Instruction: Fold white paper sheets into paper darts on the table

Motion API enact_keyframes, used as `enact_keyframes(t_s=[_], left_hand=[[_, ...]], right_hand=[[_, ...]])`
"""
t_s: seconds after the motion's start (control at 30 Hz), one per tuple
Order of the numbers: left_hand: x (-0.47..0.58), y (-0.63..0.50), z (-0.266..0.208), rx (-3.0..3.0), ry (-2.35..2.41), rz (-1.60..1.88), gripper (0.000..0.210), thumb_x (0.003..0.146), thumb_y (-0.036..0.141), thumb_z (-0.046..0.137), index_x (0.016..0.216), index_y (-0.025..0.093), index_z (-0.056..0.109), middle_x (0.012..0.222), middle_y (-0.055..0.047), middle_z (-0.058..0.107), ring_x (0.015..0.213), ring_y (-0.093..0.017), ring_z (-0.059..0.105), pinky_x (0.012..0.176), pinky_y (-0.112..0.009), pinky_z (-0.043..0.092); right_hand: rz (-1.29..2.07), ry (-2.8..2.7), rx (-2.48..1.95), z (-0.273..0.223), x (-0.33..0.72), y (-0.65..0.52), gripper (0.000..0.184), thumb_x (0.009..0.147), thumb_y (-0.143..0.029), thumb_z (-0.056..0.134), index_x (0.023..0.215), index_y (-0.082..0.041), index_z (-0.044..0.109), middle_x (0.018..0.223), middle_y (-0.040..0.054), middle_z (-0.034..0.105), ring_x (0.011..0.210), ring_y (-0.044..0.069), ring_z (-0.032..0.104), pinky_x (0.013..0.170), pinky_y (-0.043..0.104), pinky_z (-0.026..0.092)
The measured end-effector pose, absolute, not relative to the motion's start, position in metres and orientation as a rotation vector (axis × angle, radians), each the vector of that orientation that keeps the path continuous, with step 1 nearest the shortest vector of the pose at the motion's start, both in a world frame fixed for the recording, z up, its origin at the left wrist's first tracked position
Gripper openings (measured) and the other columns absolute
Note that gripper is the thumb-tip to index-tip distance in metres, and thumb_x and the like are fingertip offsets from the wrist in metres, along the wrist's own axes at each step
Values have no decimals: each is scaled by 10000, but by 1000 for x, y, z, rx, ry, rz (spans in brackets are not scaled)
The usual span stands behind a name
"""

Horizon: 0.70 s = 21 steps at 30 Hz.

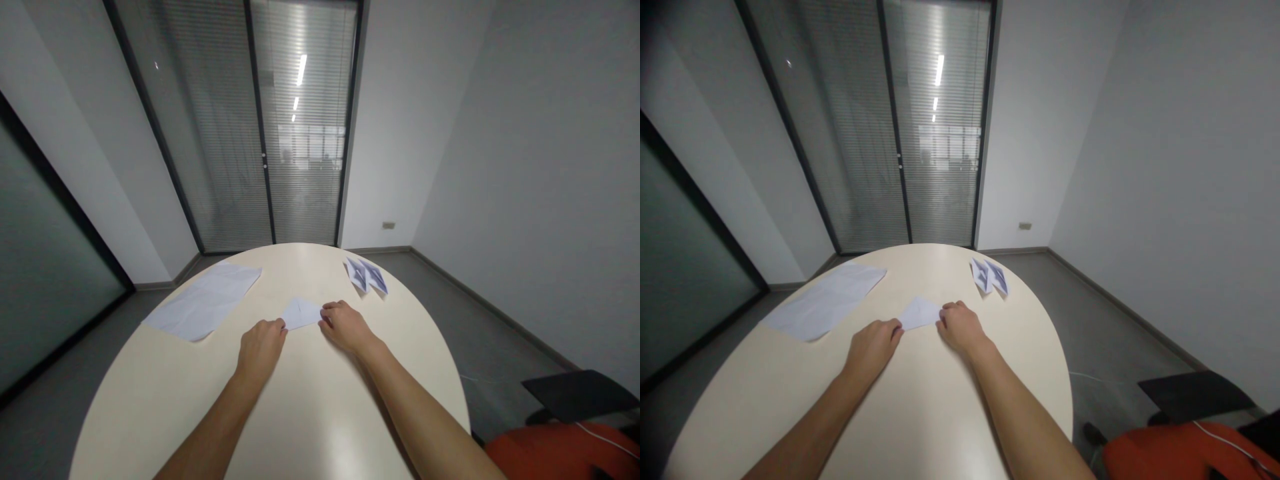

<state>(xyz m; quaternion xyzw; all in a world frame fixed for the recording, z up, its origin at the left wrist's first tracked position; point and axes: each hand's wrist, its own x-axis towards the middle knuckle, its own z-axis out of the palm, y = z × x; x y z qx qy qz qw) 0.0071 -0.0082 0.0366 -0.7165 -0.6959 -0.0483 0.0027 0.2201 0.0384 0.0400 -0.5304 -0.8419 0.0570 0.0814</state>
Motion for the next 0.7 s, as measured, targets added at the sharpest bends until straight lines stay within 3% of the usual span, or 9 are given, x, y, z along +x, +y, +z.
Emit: enact_keyframes(t_s=[0.2,0.5,0.7], left_hand=[[4,-6,29,-2264,-2144,-193,248,1019,296,495,1123,236,711,1005,-95,735,944,-226,706,763,-301,496],[5,-5,29,-2243,-2162,-173,255,1024,314,481,1139,249,698,990,-91,724,923,-232,710,752,-304,497],[5,-6,30,-2226,-2186,-175,322,1024,300,486,1311,236,618,1038,-108,721,961,-246,707,778,-320,504]], right_hand=[[149,-2557,-1543,38,222,41,246,1004,-252,492,998,-193,731,1183,88,731,1120,223,613,910,274,447],[117,-2487,-1729,41,220,41,277,1001,-283,496,1006,-223,766,980,108,750,1023,225,674,812,265,440],[116,-2445,-1753,39,218,43,243,944,-199,518,976,-229,757,970,91,750,969,217,680,765,265,426]])
